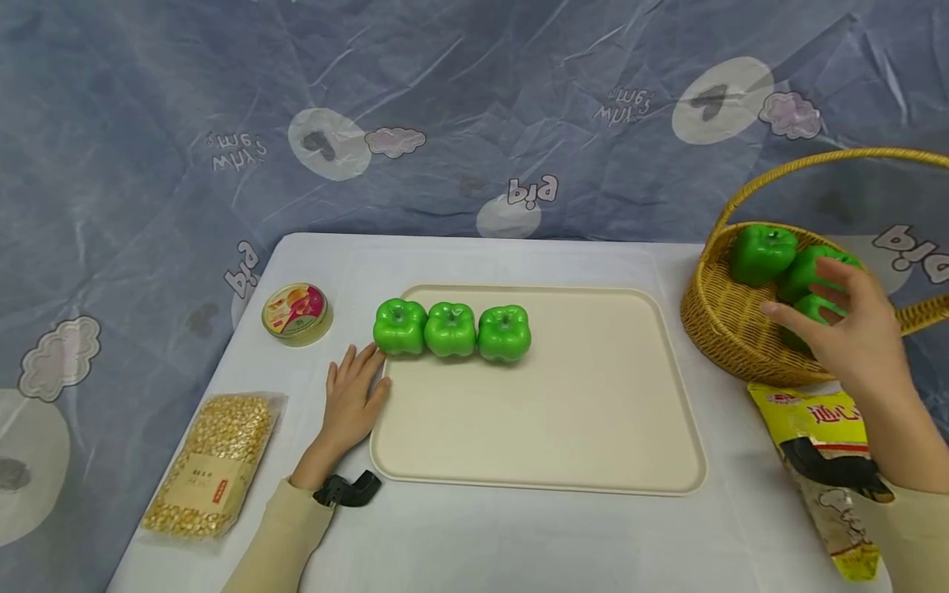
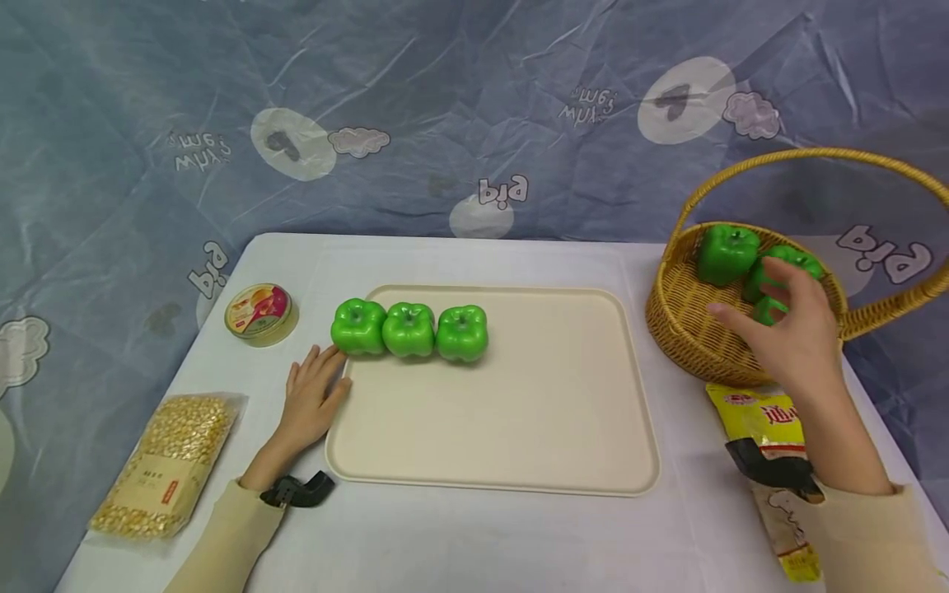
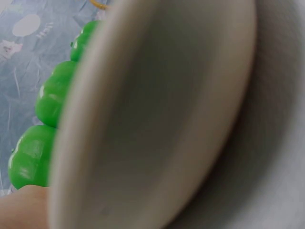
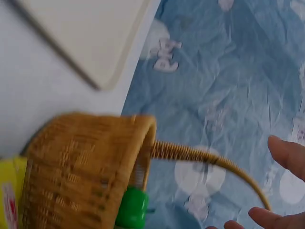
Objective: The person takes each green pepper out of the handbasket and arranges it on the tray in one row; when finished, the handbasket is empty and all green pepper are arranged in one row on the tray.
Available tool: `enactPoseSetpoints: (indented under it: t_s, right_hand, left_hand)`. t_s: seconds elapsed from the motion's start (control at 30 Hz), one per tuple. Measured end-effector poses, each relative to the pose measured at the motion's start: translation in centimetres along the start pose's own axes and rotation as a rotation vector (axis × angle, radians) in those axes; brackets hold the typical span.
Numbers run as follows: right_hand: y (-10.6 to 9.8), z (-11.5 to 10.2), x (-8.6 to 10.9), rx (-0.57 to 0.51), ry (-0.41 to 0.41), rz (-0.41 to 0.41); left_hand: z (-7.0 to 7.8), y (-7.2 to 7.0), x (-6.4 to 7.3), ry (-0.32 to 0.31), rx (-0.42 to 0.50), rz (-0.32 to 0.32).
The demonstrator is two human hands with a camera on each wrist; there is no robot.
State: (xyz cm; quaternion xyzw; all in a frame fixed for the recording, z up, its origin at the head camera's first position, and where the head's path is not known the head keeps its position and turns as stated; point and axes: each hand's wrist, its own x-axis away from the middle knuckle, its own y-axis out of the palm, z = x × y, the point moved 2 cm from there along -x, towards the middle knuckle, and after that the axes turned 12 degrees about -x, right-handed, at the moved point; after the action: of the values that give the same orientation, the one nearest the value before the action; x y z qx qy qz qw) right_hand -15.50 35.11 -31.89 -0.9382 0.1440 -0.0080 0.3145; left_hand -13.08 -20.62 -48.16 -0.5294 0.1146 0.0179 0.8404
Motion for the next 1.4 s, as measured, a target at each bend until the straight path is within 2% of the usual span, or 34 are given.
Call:
enactPoseSetpoints:
  t_s: [0.23,0.4,0.63,1.0,1.3,1.4]
  right_hand:
    - [-3.0,2.4,-1.0,-0.031,0.064,0.193]
    - [-3.6,3.3,-1.8,-0.029,0.122,0.264]
    - [-3.6,5.0,-2.6,-0.027,0.165,0.253]
    - [-3.5,6.9,-3.5,0.007,0.169,0.235]
    - [-3.6,11.0,-5.2,0.011,0.181,0.251]
    - [-3.5,10.9,-5.3,0.018,0.200,0.242]
  left_hand:
    - [0.0,-0.1,0.0,0.002,0.004,-0.011]
    - [-0.1,0.0,0.0,-0.001,0.003,-0.011]
    - [-0.2,0.1,0.1,0.009,0.002,0.007]
    - [0.1,0.0,0.0,0.015,0.003,0.022]
    - [0.1,-0.1,0.0,0.009,-0.001,0.014]
    - [0.1,-0.1,0.0,0.007,-0.001,0.013]
